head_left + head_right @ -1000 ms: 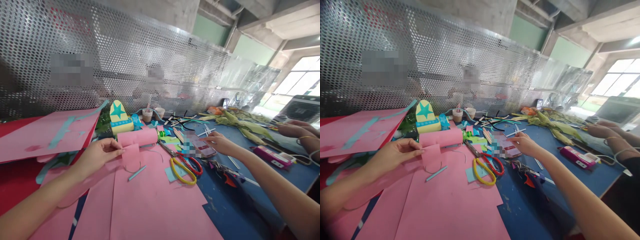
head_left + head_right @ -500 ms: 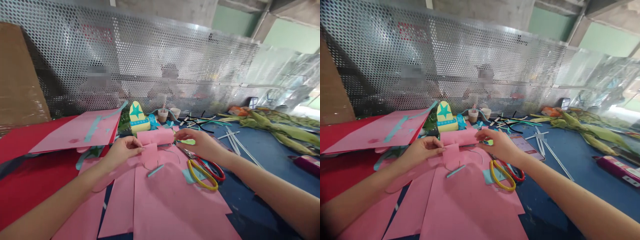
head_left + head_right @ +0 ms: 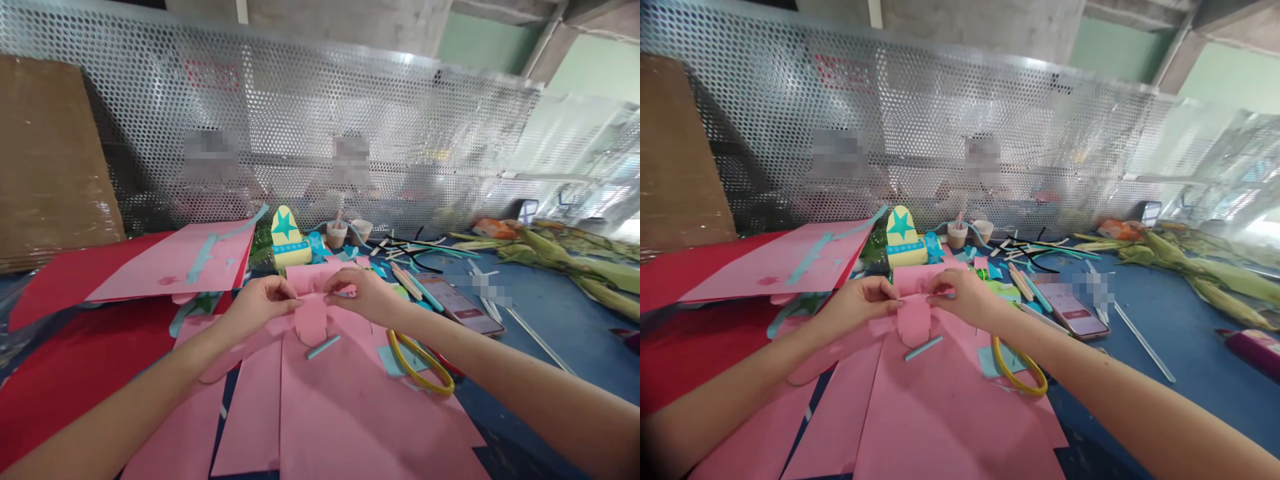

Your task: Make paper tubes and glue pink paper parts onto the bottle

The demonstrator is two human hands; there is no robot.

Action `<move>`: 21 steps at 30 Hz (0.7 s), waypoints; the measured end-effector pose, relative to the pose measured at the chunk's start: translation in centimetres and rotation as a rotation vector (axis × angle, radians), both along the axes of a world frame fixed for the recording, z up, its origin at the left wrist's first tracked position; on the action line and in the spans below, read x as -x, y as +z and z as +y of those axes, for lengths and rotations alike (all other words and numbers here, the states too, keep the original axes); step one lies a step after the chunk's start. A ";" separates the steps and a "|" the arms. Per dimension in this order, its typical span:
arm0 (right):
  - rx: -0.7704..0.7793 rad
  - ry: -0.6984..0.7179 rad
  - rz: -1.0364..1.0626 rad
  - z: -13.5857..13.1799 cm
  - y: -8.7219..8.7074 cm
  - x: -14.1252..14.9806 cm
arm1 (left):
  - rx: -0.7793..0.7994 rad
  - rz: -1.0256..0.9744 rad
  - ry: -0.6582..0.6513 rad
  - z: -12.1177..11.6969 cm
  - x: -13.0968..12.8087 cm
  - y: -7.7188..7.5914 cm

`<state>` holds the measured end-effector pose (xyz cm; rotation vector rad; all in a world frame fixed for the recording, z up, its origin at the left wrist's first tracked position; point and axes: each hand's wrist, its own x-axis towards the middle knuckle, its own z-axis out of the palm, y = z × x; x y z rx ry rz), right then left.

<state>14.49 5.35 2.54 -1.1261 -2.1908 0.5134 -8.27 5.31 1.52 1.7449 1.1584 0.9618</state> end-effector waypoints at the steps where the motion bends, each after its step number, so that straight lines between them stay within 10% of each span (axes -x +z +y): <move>1: 0.007 0.001 -0.003 0.0 -0.1 0.1 | -0.001 0.008 0.001 0.0 0.0 0.0; 21: -0.169 -0.107 -0.286 3.0 -0.9 1.9 | -0.273 0.293 0.253 1.1 0.2 0.0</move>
